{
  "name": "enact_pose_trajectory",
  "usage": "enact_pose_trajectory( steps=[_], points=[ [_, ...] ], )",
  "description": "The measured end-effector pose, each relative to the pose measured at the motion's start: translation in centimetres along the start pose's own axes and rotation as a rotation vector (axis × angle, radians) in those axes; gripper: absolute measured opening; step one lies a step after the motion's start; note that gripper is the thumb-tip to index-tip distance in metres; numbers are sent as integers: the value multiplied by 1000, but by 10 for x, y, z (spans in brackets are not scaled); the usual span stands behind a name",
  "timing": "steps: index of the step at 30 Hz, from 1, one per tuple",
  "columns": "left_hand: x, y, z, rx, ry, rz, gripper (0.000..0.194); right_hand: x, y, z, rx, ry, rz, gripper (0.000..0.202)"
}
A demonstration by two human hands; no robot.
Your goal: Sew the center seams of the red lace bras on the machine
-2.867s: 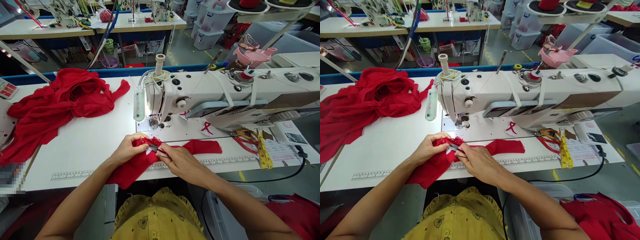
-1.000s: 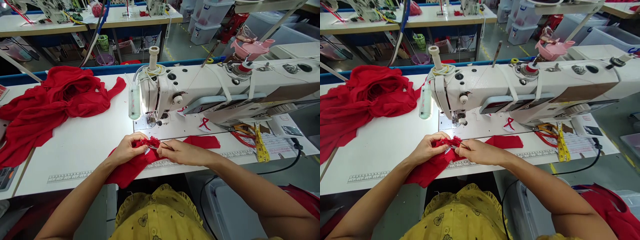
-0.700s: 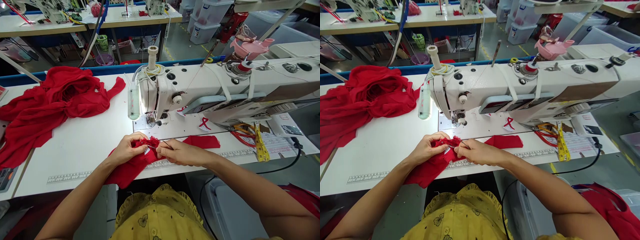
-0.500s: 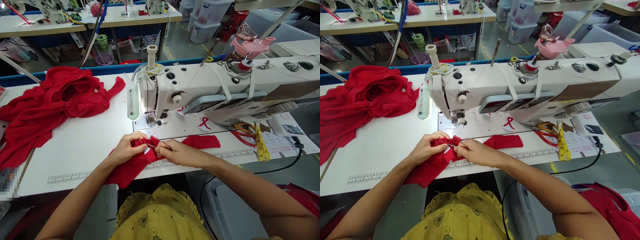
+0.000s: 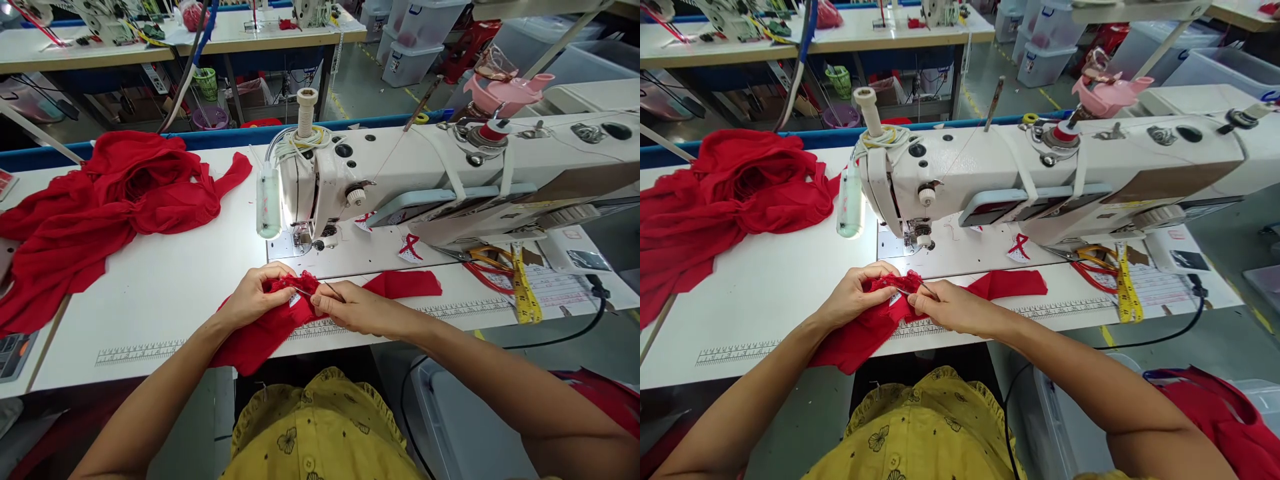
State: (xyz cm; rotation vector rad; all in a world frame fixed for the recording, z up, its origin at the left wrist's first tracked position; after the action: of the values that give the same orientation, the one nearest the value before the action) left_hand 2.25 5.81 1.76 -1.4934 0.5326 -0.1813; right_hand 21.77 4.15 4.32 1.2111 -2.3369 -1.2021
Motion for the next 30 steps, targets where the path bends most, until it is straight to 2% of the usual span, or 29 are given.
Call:
enact_pose_trajectory(
  steps=[5, 9, 11, 14, 15, 18, 22, 26, 30],
  points=[
    [0, 0, -1, 8, -5, 5, 15, 1, 2, -1, 18, -15, 27, 35],
    [-1, 0, -1, -3, -7, -7, 14, -5, 0, -4, -83, -12, -62, 38],
    [-2, 1, -2, -18, -4, -9, 13, -11, -1, -6, -151, -79, -143, 37],
    [-1, 1, -2, -17, 21, 2, 11, -18, 4, -2, -266, -321, -223, 31],
    [-1, 1, -2, -5, 24, 7, 11, -17, 7, 2, -306, -360, -226, 29],
    [-1, -1, -2, 30, 12, 23, 12, -8, 12, 19, -376, -340, -227, 17],
    [-1, -1, -2, 20, 31, 54, 14, -3, 14, 35, -405, -428, -188, 33],
    [0, 0, -1, 7, 45, 71, 10, -3, 13, 33, -403, -431, -199, 31],
    [0, 2, -1, 3, 45, 28, 14, -7, 16, 26, -404, -481, -211, 30]
  ],
)
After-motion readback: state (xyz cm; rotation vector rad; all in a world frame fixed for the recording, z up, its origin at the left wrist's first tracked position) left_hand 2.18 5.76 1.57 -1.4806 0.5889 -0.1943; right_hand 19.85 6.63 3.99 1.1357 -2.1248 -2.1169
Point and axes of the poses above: each hand's wrist, its own z-axis towards the middle knuckle, its own x-axis out of the palm, y = z × x, the point moved 3 cm from there along z, towards the middle knuckle, and after that the axes turned 4 degrees about x, right-handed, at the moved point
